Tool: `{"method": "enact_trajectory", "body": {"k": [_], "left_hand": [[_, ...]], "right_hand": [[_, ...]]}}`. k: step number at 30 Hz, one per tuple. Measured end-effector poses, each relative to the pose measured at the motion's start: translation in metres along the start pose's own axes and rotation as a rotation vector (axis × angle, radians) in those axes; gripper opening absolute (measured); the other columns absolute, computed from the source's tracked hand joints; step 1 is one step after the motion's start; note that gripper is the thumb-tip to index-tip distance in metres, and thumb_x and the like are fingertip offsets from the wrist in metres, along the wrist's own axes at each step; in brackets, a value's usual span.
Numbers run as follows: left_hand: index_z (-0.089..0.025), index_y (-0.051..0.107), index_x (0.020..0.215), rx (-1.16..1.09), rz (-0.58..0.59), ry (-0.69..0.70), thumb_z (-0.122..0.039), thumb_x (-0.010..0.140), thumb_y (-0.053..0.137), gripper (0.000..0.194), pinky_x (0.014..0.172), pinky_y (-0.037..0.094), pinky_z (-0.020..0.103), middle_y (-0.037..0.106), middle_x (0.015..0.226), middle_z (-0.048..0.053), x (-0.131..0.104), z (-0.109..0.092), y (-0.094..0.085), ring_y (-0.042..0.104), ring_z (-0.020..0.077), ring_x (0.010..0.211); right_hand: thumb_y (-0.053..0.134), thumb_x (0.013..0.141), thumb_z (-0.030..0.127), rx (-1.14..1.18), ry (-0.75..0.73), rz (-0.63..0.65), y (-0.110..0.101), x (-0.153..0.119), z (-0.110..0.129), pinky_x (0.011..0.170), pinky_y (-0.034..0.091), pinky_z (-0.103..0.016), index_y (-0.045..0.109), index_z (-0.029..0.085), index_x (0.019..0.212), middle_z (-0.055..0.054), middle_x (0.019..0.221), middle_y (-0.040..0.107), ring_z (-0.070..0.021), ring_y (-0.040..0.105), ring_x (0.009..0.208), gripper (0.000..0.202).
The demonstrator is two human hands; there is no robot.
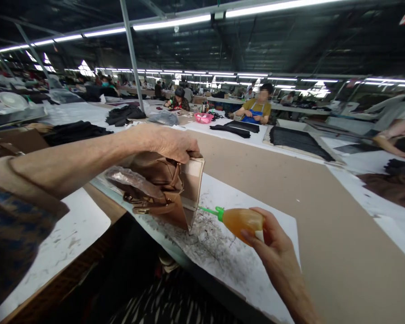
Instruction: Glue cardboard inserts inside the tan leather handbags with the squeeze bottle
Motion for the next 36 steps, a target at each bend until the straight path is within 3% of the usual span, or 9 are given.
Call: {"method": "enact_trajectory", "body": {"k": [4,9,16,21,27,36], "left_hand": [[-0.016,0.066,0.079,0.16,-0.113,-0.011,-0.01,0.071,0.049,0.02,0.06,0.038,0.026,0.063,0.071,0.005,0.006,-0.002,0.02,0.056,0.0162,0.065],[-0.011,0.063,0.089,0.219,-0.145,-0.044,-0.009,0.073,0.052,0.019,0.062,0.042,0.028,0.065,0.082,0.011,0.012,-0.004,0.069,0.061,0.0211,0.073],[-0.013,0.059,0.088,0.21,-0.209,0.056,-0.012,0.071,0.057,0.017,0.064,0.044,0.034,0.062,0.086,0.011,0.008,-0.011,0.124,0.06,0.0247,0.073],[-0.015,0.057,0.086,0.201,-0.281,0.022,-0.016,0.074,0.055,0.013,0.063,0.044,0.035,0.06,0.084,0.009,0.002,-0.005,0.131,0.059,0.0255,0.073],[-0.015,0.056,0.088,0.191,-0.264,0.044,-0.02,0.075,0.055,0.014,0.065,0.043,0.036,0.06,0.086,0.01,0.0,-0.007,0.131,0.058,0.0256,0.075],[-0.014,0.057,0.087,0.171,-0.216,0.023,-0.02,0.074,0.058,0.015,0.065,0.043,0.035,0.06,0.085,0.009,-0.005,-0.01,0.127,0.059,0.0257,0.077]], "right_hand": [[0.065,0.073,0.045,-0.055,-0.019,0.038,0.014,0.015,-0.011,0.072,0.048,-0.032,0.049,0.023,0.113,-0.004,0.098,0.06,-0.0239,0.057,0.086,0.049],[0.061,0.075,0.05,-0.156,-0.041,0.03,0.031,0.023,-0.025,0.069,0.043,-0.033,0.048,0.022,0.113,-0.001,0.089,0.06,-0.0217,0.054,0.078,0.049],[0.059,0.075,0.05,-0.273,-0.083,0.0,0.048,0.039,-0.039,0.066,0.041,-0.031,0.05,0.022,0.112,-0.001,0.086,0.059,-0.0188,0.051,0.07,0.047],[0.06,0.073,0.049,-0.283,-0.1,0.004,0.056,0.05,-0.046,0.071,0.041,-0.032,0.051,0.021,0.113,-0.003,0.093,0.06,-0.0205,0.053,0.076,0.05],[0.06,0.071,0.049,-0.286,-0.075,-0.005,0.062,0.058,-0.058,0.073,0.04,-0.033,0.052,0.02,0.113,-0.003,0.093,0.06,-0.0223,0.053,0.079,0.051],[0.06,0.074,0.049,-0.212,-0.021,0.091,0.064,0.055,-0.061,0.065,0.037,-0.03,0.051,0.021,0.109,0.001,0.079,0.056,-0.0186,0.049,0.069,0.045]]}}
Point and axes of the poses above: each hand's wrist, its own x-axis towards the middle knuckle, its own y-axis out of the palm, z = x × y, the point moved 8 cm from there along x, towards the middle knuckle
